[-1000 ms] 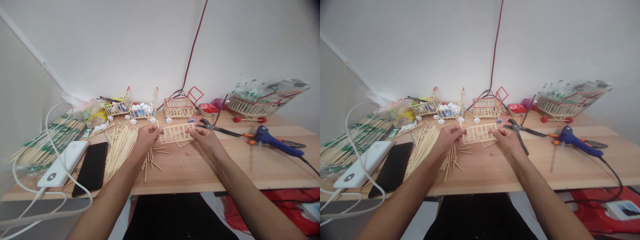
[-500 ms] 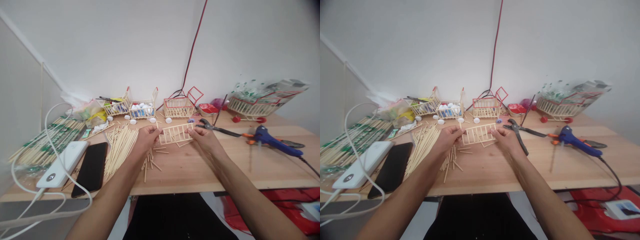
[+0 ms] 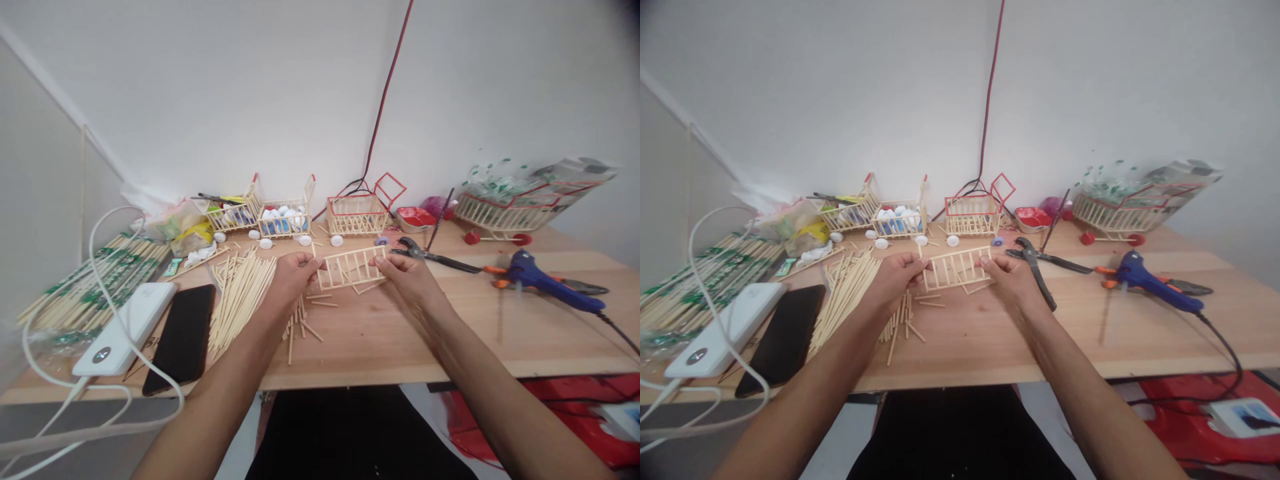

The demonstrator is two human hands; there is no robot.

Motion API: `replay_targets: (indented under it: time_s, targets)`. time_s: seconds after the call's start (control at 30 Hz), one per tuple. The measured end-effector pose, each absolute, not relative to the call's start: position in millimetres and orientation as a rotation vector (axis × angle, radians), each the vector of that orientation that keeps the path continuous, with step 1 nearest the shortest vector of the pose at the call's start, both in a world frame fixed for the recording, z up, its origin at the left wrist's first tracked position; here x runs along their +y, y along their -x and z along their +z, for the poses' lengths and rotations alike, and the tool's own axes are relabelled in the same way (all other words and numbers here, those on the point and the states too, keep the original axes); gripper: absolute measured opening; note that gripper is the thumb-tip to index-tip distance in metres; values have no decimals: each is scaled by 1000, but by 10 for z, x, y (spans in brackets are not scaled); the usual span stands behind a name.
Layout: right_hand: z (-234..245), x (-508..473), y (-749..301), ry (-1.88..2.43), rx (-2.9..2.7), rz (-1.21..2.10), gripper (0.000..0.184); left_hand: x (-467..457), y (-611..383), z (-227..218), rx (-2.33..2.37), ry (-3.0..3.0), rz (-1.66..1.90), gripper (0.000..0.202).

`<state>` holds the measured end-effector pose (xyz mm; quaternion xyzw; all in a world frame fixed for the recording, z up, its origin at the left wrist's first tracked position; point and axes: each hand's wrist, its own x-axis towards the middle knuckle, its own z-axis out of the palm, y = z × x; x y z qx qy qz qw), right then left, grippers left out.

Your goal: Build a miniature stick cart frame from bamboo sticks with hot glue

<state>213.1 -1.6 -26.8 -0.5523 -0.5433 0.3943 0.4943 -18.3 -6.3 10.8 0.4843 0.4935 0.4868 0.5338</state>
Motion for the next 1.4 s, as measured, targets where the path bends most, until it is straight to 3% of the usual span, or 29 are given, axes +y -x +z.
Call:
replay_targets:
  time_s: [1.4]
  targets:
    - [-177, -80, -2094, 1327, -1320, 907, 40, -23, 182, 54, 1036, -967, 1158, 33]
